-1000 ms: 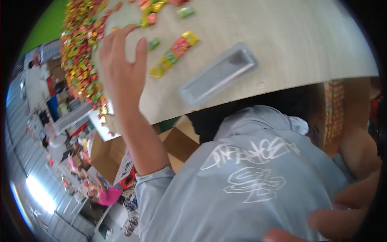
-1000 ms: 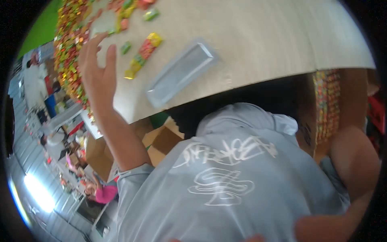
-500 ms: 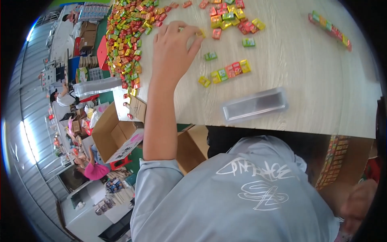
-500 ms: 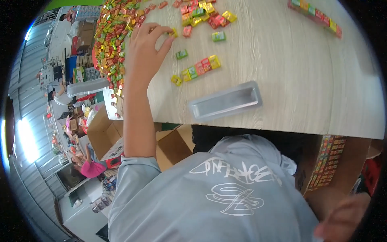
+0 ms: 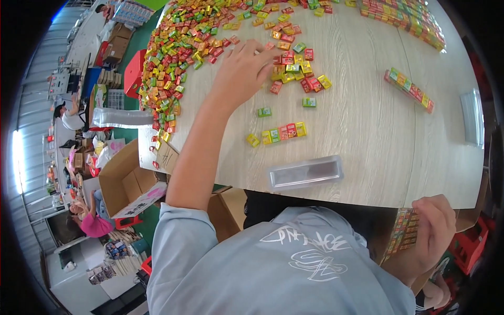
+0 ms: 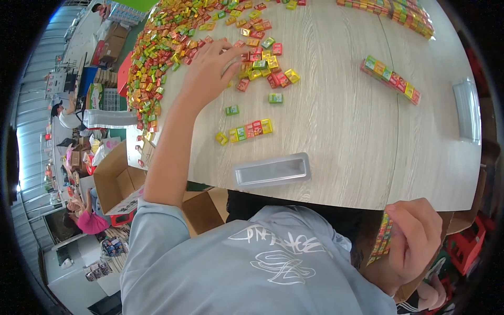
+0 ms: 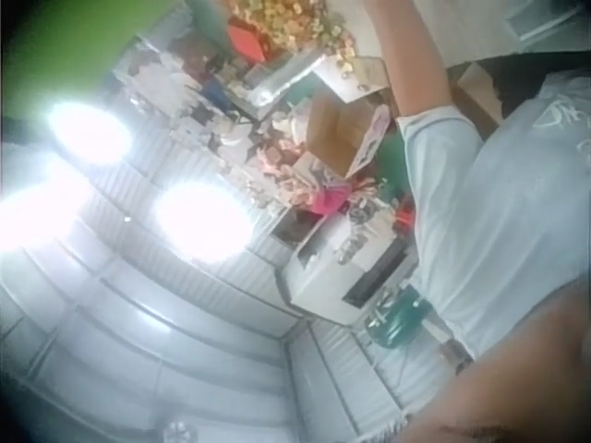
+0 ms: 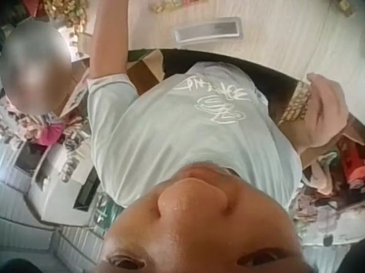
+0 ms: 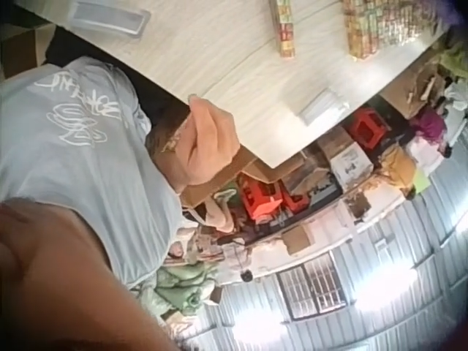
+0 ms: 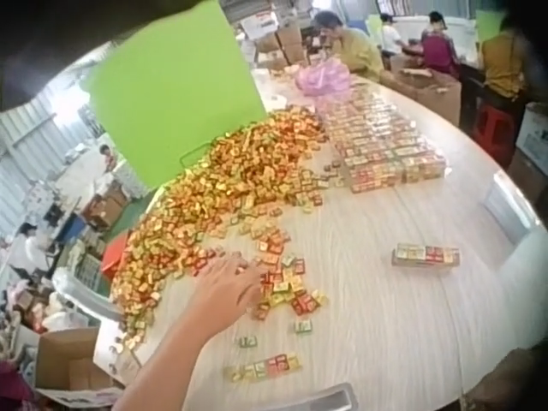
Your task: Sorting and stacking small colorful packages into organized rows on a wooden table.
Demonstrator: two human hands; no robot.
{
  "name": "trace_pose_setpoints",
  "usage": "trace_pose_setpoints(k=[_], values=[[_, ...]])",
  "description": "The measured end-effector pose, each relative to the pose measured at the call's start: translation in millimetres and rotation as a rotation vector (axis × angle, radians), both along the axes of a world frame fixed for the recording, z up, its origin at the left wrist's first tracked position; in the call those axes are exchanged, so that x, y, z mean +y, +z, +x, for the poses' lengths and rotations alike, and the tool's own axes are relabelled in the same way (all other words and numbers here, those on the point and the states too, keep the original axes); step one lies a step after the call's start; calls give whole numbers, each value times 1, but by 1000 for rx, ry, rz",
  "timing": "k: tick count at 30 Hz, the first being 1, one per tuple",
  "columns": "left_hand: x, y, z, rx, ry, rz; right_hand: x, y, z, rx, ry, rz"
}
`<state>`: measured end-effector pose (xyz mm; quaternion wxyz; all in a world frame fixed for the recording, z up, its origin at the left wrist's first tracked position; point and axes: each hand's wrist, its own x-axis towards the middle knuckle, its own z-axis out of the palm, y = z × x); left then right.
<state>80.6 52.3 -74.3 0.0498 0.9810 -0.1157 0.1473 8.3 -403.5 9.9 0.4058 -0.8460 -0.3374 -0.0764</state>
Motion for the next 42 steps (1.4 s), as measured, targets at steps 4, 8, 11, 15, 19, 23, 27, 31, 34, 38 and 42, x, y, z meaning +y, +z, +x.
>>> trace_pose_setpoints(k=[4,8,11,15,19,23,27,31,34,38,42], values=[[5,4,5,31,-9,-2,2,-2,8,84,8,-4],[9,-1,1,-44,9,93,2,-9,15,171,43,-42],[5,2,-2,-29,42,55,3,-17,18,153,62,-29],[5,1,-3,41,-129,69,5,-22,22,176,95,-25],[8,2,-3,78,-121,8,8,-18,19,244,105,-62],[12,3,-11,29,-77,34,7,-23,17,254,105,-60],[8,1,-17,-18,-49,-2,8,-22,13,270,98,-62],[2,2,-14,77,-89,-2,12,-26,11,211,105,-65],[2,3,-13,72,-107,-8,16,-20,8,257,112,-82],[12,1,-27,13,-65,22,14,-19,5,279,96,-88],[12,11,-43,49,8,37,13,-22,6,290,94,-94]])
